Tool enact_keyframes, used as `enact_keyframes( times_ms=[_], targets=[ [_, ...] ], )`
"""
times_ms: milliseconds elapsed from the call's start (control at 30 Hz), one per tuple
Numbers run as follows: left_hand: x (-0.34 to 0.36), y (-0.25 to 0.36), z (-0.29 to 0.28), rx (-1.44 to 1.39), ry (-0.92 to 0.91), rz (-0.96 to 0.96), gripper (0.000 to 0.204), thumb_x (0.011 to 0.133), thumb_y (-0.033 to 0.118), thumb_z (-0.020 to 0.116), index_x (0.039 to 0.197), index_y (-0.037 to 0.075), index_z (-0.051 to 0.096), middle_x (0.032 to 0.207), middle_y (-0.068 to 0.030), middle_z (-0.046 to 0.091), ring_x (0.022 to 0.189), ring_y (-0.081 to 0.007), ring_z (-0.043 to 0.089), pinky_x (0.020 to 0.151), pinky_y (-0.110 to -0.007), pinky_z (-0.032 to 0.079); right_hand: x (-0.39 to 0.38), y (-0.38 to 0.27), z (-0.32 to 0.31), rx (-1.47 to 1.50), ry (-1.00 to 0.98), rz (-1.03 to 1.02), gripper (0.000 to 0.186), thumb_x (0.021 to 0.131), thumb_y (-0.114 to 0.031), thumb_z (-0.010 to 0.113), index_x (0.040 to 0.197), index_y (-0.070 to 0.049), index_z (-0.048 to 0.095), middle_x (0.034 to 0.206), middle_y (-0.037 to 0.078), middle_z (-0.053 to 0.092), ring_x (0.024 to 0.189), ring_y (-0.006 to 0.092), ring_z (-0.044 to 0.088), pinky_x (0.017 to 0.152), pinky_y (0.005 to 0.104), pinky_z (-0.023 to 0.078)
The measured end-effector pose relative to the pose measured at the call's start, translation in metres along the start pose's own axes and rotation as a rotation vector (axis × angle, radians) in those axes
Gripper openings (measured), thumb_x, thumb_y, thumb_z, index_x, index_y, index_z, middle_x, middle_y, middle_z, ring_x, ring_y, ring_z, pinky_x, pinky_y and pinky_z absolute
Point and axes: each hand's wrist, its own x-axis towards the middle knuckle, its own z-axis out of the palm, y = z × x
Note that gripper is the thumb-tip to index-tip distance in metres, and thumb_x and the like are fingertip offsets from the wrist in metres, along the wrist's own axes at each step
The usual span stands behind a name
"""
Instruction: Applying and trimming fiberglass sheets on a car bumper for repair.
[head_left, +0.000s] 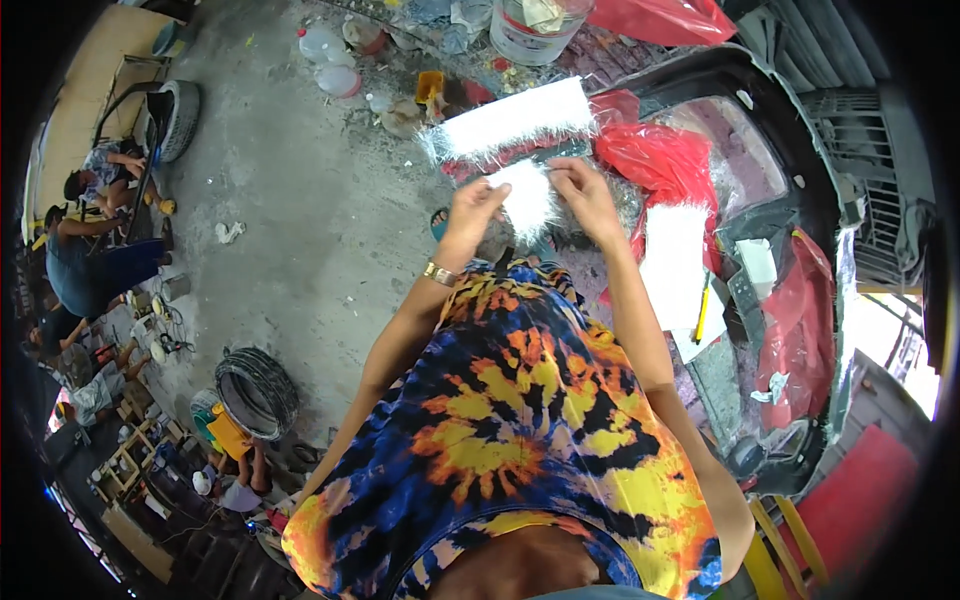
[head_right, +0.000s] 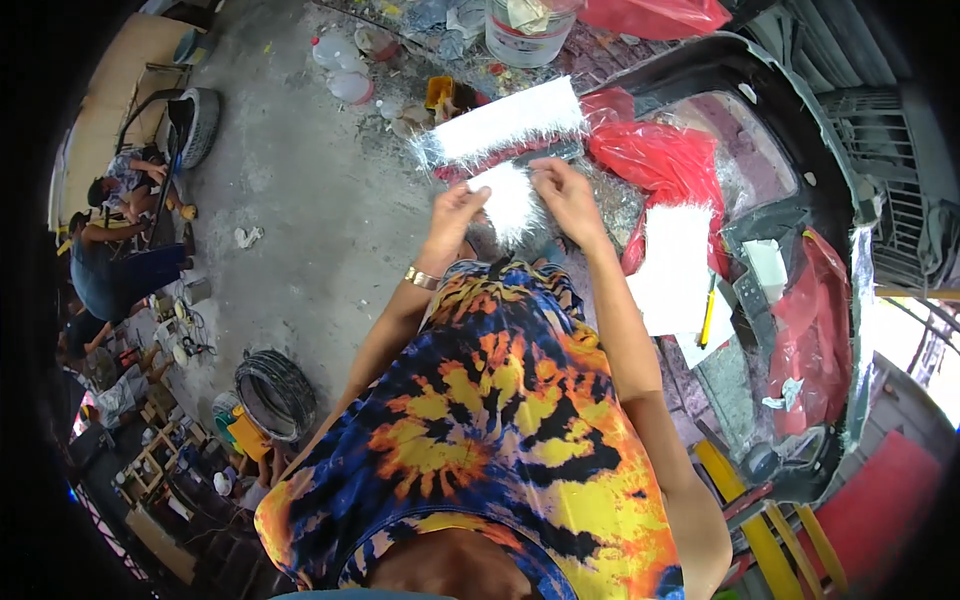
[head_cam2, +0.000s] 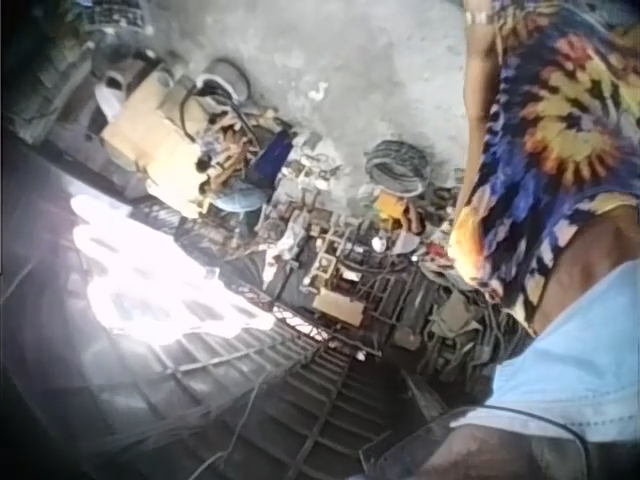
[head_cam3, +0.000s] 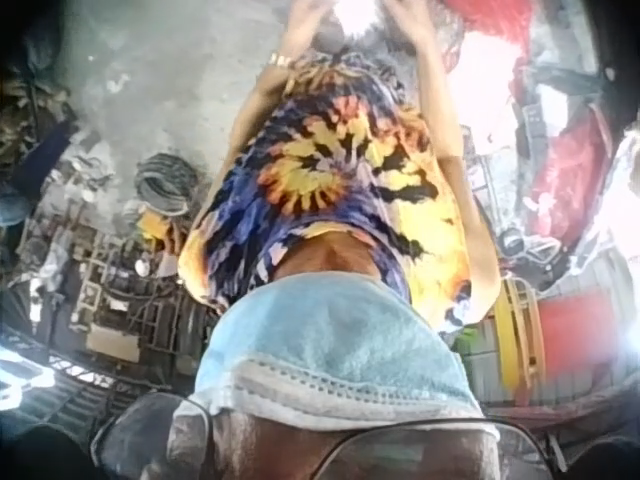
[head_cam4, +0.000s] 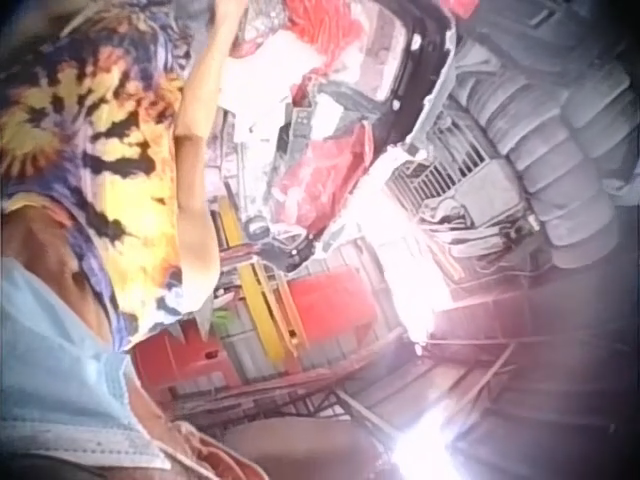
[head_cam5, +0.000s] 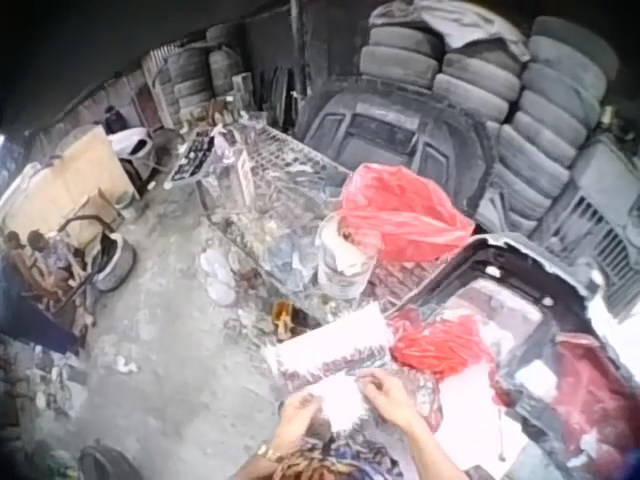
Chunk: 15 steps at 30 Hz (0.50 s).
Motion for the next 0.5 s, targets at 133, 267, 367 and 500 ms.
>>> enact_keyframes(
  times_ms=[133,267,367,500],
  targets=[
    [0.005,0.001,-0.05,-0.111,0.081,0.031,0.019,0.09,0.022,0.066,0.09,0.003,0.066,0.076,0.0016,0.063,0.062,-0.0046,0.053,0.057,-0.021,0.046,0.021,-0.005,0.053,-0.102,-0.011,-0.088,0.031,0.09,-0.014,0.062,0.117,0.0,0.059,0.084,0.004,0.061,0.075,0.0106,0.054,0.069,0.0267,0.046],
    [0.01,0.006,-0.082,0.0,0.052,-0.062,0.023,0.09,0.025,0.066,0.092,0.002,0.066,0.078,0.001,0.064,0.064,-0.0049,0.053,0.059,-0.022,0.046,0.035,0.009,0.093,-0.151,-0.006,-0.118,0.029,0.086,-0.017,0.068,0.109,0.0,0.062,0.081,0.005,0.06,0.071,0.0118,0.053,0.066,0.0281,0.046],
    [0.019,0.005,-0.1,-0.044,0.065,-0.041,0.02,0.09,0.023,0.066,0.094,0.004,0.065,0.08,0.0021,0.063,0.068,-0.004,0.053,0.059,-0.021,0.044,0.064,0.021,0.113,-0.194,-0.123,0.02,0.02,0.085,-0.016,0.068,0.093,0.002,0.062,0.074,0.003,0.057,0.066,0.0099,0.048,0.058,0.0273,0.041],
    [0.042,0.006,-0.123,-0.077,0.13,-0.024,0.015,0.089,0.02,0.067,0.088,0.006,0.062,0.078,0.0041,0.061,0.069,-0.0034,0.053,0.059,-0.02,0.043,0.095,0.012,0.135,-0.071,-0.062,0.054,0.018,0.084,-0.014,0.068,0.086,0.002,0.06,0.07,0.003,0.055,0.063,0.0102,0.045,0.055,0.0273,0.038]
  ],
)
